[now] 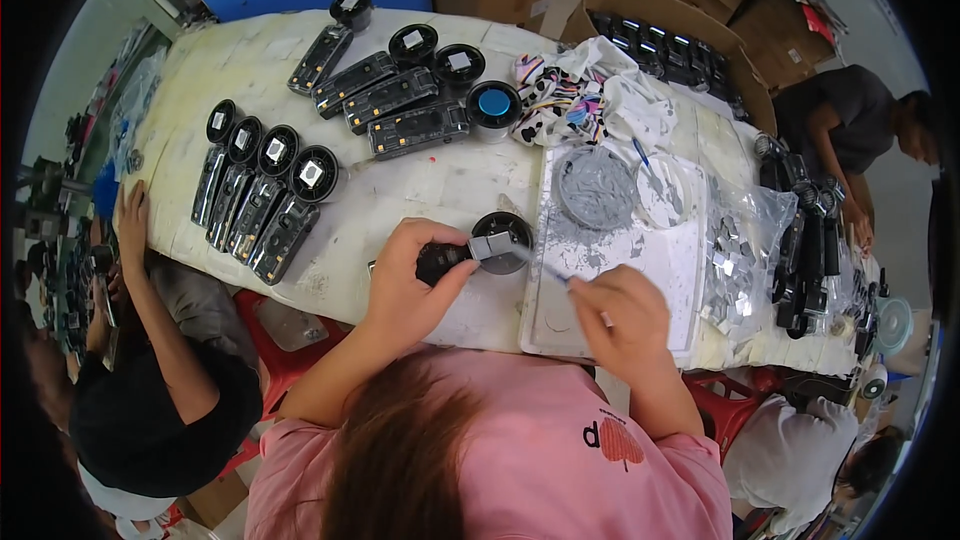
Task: The person applies adhesive paste to electronic components with an applicator brush.
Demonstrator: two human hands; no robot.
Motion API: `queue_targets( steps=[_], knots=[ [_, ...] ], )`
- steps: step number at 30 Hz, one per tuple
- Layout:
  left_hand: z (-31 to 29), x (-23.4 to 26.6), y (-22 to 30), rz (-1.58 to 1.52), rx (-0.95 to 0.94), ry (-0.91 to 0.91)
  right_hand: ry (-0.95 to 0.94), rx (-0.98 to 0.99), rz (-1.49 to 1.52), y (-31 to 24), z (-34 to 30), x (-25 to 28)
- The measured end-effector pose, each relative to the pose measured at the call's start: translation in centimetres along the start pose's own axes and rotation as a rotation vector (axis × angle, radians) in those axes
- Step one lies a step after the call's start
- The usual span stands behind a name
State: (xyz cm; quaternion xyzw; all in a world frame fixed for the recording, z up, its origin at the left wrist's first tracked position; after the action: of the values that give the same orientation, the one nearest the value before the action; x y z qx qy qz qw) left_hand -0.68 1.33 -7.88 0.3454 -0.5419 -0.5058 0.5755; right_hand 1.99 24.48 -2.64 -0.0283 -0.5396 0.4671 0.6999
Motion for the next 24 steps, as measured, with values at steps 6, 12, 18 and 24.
queue_targets(
  steps=[6,12,18,24],
  knots=[
    [2.0,-2.1,2.9,0.512,-0.410,-0.088,0.241,-0.280,0.023,2.4,-1.8,1.9],
    [1.9,-3.1,3.9,0.887,-0.476,-0.078,0.282,-0.407,-0.029,4.2,-3.6,2.0],
    [0.6,-3.1,2.8,1.002,-0.478,-0.144,0.195,-0.265,-0.307,4.2,-3.2,1.9],
    [-0.3,-0.3,2.9,0.767,-0.430,-0.164,0.111,-0.368,-0.102,3.2,-3.0,2.5]
  ],
)
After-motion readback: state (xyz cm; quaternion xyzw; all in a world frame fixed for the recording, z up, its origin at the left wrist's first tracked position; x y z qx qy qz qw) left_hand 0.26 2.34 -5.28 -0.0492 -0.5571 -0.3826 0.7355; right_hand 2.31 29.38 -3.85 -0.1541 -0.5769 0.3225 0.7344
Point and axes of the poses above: each hand's wrist, its own z-axis towards the middle knuckle, its own x-axis out of the back of the hand, y = z × x, the point moved 3 cm from there along z, towards the middle knuckle, and after that the axes turned 7 degrees about -y, right-handed, at the moved point
